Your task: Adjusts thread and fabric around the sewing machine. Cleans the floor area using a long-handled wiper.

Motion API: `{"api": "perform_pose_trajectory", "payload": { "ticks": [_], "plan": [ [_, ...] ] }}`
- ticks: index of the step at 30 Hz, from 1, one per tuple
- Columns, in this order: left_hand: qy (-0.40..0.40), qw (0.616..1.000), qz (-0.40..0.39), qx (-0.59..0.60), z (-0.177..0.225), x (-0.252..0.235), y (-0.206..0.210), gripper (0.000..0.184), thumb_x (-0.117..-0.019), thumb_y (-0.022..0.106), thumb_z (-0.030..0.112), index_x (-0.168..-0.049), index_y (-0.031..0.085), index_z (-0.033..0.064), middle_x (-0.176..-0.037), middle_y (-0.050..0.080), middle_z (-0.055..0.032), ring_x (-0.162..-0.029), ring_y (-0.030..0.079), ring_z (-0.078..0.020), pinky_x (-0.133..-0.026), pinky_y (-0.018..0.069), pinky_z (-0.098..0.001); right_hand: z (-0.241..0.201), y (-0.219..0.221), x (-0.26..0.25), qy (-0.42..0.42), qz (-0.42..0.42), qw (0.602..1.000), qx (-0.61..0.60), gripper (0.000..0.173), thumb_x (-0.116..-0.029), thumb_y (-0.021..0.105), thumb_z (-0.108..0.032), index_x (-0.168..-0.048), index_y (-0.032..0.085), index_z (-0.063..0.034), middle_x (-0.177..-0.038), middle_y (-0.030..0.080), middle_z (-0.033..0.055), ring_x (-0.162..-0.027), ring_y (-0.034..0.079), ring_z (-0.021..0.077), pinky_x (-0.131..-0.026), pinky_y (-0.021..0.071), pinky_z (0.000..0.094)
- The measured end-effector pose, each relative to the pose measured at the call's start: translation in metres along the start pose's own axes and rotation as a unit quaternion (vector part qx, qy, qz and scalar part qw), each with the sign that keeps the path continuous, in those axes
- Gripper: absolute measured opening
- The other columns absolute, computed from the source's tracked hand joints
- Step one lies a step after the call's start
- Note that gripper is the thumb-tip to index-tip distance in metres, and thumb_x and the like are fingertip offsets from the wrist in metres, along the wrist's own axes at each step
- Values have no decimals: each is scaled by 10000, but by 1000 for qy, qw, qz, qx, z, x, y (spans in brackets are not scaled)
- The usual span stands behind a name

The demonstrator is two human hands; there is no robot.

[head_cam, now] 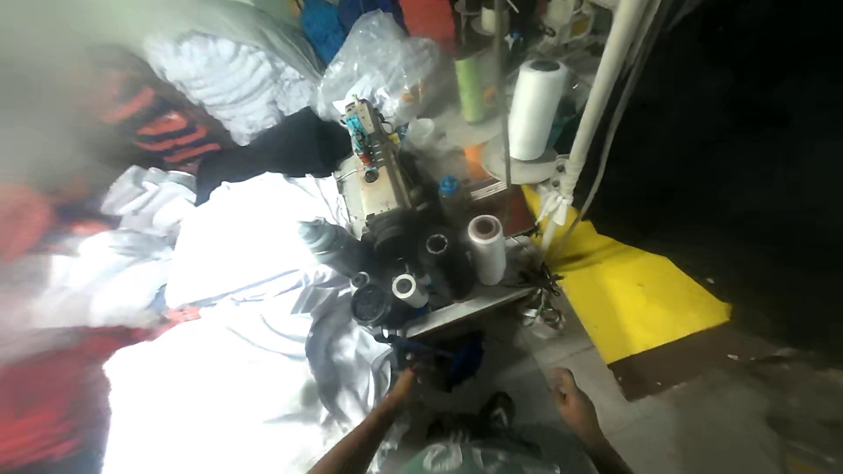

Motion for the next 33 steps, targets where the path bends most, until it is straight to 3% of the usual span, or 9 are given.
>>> {"api": "perform_pose_trajectory", "payload": {
  "ticks": [2, 6, 13, 19, 22, 24, 28, 31, 33],
  "plan": [
    [-16, 998, 27, 60, -17, 8, 2, 580, -920, 664, -42, -1465, 464, -28, -1456, 529, -252, -1315, 556, -358, -1102, 454, -478, 22, 23, 16, 22, -48, 998, -32, 440, -1038, 539, -65, -1459, 469, 43, -1258, 652, 281, -1097, 673, 437, -955, 531, 569],
    [-59, 981, 81, 168, -18, 18, 0, 555, -997, 616, 46, -1505, 396, 5, -1440, 521, -250, -1220, 603, -339, -992, 517, -468, 24, 60, 23, -1, -140, 990, -12, 367, -1042, 596, -193, -1302, 621, 66, -1221, 679, 280, -1151, 663, 410, -1032, 489, 553],
    [63, 983, -8, 173, -11, 76, 23, 417, -1042, 572, 118, -1417, 512, -56, -1373, 594, -240, -1244, 599, -284, -1081, 456, -413, -114, 107, -14, 32, -275, 955, -102, 471, -1117, 439, -285, -1530, 404, -62, -1255, 637, 242, -1006, 662, 344, -848, 535, 498],
    [93, 947, -47, 303, -60, 160, 47, 407, -1041, 571, 149, -1400, 525, -37, -1308, 620, -175, -1137, 617, -144, -1019, 485, -319, -204, 162, -40, 140, -267, 897, -323, 565, -1135, 180, -444, -1602, 189, -126, -1296, 634, 214, -919, 684, 277, -758, 545, 411],
    [79, 929, 2, 362, -94, 199, 50, 429, -1026, 581, 173, -1406, 520, -18, -1306, 621, -142, -1137, 615, -123, -1009, 491, -304, -224, 189, -46, 192, -220, 852, -436, 556, -1133, 110, -414, -1521, 277, -52, -1222, 638, 192, -823, 670, 218, -697, 537, 334],
    [67, 916, 26, 394, -115, 221, 54, 433, -1019, 578, 158, -1407, 515, -25, -1308, 627, -129, -1137, 619, -102, -1009, 493, -285, -229, 205, -43, 205, -171, 818, -510, 506, -1133, 159, -359, -1469, 329, -21, -1160, 601, 184, -793, 639, 205, -689, 534, 316],
    [35, 904, 46, 423, -154, 245, 74, 395, -1027, 566, 103, -1389, 518, -50, -1277, 643, -131, -1105, 630, -70, -1004, 493, -253, -227, 221, -33, 198, -126, 787, -570, 501, -1131, 212, -374, -1523, 267, -67, -1294, 527, 188, -933, 639, 232, -763, 540, 336],
    [1, 912, 60, 406, -198, 247, 100, 368, -1032, 565, 94, -1371, 537, -46, -1216, 657, -127, -1039, 632, -65, -959, 496, -244, -213, 216, -15, 225, -89, 785, -570, 380, -1134, 315, -346, -1363, 408, -58, -1029, 616, 123, -773, 656, 160, -661, 550, 270],
    [-69, 923, 77, 371, -238, 251, 119, 389, -1041, 577, 127, -1395, 536, -27, -1228, 670, -180, -1067, 663, -175, -987, 509, -342, -190, 200, 9, 262, -91, 749, -602, 227, -1114, 378, -215, -1242, 464, -48, -948, 592, 102, -740, 652, 148, -651, 569, 246]
  ]
}}
Point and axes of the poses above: each hand's wrist, its own x-axis away from the middle knuckle, its own y-axis out of the palm, z = x × y, the point moved 2 cm from there along -x, towards the middle knuckle
